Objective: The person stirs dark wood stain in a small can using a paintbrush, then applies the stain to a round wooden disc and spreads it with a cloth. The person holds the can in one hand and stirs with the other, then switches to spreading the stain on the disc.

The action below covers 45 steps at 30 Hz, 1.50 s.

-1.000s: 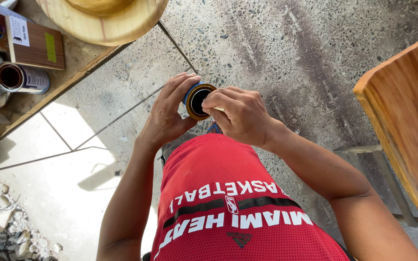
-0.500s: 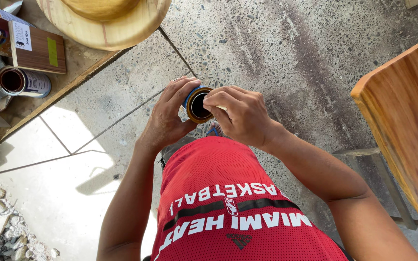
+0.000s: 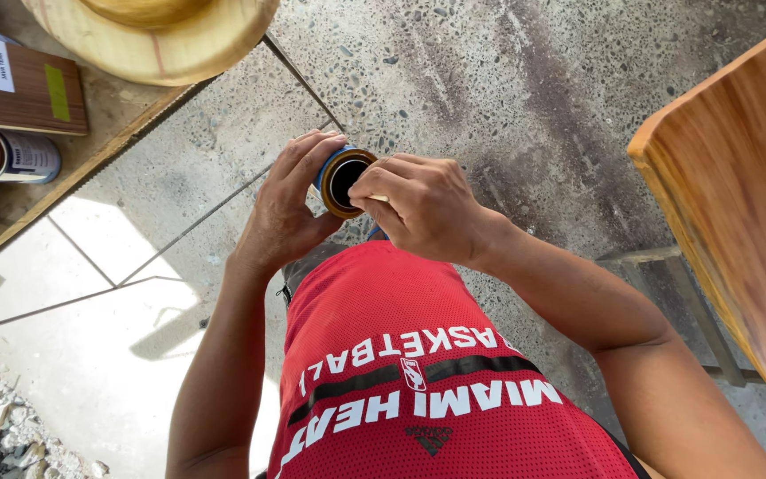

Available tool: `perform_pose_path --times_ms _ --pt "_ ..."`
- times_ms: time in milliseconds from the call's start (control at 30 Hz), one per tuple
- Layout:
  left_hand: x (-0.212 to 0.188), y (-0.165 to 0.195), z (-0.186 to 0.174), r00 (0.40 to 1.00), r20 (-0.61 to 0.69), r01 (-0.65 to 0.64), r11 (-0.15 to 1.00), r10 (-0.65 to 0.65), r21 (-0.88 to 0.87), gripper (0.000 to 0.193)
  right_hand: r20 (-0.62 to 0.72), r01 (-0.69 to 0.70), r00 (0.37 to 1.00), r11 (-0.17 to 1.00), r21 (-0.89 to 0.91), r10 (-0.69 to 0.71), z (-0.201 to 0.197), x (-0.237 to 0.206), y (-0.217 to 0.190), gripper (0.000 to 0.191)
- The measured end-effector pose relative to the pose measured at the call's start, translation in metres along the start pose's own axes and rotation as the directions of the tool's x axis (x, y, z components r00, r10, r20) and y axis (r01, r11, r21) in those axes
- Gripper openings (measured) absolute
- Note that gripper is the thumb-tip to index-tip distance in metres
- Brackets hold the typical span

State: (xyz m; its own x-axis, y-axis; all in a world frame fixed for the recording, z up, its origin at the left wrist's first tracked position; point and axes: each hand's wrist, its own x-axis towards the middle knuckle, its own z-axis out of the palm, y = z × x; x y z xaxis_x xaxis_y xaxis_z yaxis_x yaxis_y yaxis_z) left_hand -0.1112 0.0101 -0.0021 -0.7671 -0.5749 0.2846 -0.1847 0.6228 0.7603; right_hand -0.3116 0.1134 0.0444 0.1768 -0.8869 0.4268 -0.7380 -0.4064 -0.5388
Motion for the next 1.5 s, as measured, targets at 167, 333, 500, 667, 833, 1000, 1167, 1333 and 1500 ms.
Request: perform_pose_path --times_ms 167,333,500,667,833,1000,1167,1333,1500 --pt "-0.01 0.007 -0.012 1.0 0.003 -0.007 1.0 0.007 0.014 0.08 0.025 -0.073 0.997 0.997 0.034 0.072 0.004 -0.003 -0.011 0.013" --pt "-0.01 0.011 -0.01 0.999 -0.007 -0.036 0.999 0.036 0.007 0.079 -0.038 -0.039 0.998 0.997 0.06 0.042 -0.001 -0.003 -0.016 0.012" --pt "-0.012 0.015 -0.014 1.0 0.0 -0.022 1.0 0.022 0.005 0.081 -0.034 -0.053 0.998 0.998 0.041 0.055 -0.002 -0.001 -0.02 0.012" --pt "-0.003 0.018 -0.016 1.0 0.011 0.001 1.0 -0.001 0.01 0.081 0.037 -0.098 0.994 0.995 -0.01 0.098 -0.006 0.002 -0.016 0.012" --pt "0.017 0.016 -0.009 1.0 -0.001 -0.014 1.0 0.014 0.015 0.081 -0.029 -0.113 0.993 0.993 0.038 0.114 -0.016 0.009 -0.002 0.011" --pt "0.042 0.011 -0.013 1.0 0.007 0.015 1.0 -0.015 -0.001 0.081 -0.06 -0.099 0.993 0.994 0.052 0.103 -0.028 0.024 0.017 0.01" --pt "0.069 0.006 -0.004 1.0 -0.005 0.012 1.0 -0.012 0.006 0.081 -0.039 -0.06 0.997 0.998 0.013 0.06 -0.04 0.036 0.04 0.008" --pt "0.078 -0.003 -0.003 1.0 -0.012 -0.011 1.0 0.011 -0.01 0.081 -0.007 -0.044 0.999 0.996 0.073 0.045 -0.042 0.041 0.054 0.01" --pt "0.076 -0.008 -0.006 1.0 -0.017 -0.016 1.0 0.016 0.0 0.081 -0.011 0.006 1.0 1.0 0.015 -0.006 -0.038 0.044 0.052 0.012"
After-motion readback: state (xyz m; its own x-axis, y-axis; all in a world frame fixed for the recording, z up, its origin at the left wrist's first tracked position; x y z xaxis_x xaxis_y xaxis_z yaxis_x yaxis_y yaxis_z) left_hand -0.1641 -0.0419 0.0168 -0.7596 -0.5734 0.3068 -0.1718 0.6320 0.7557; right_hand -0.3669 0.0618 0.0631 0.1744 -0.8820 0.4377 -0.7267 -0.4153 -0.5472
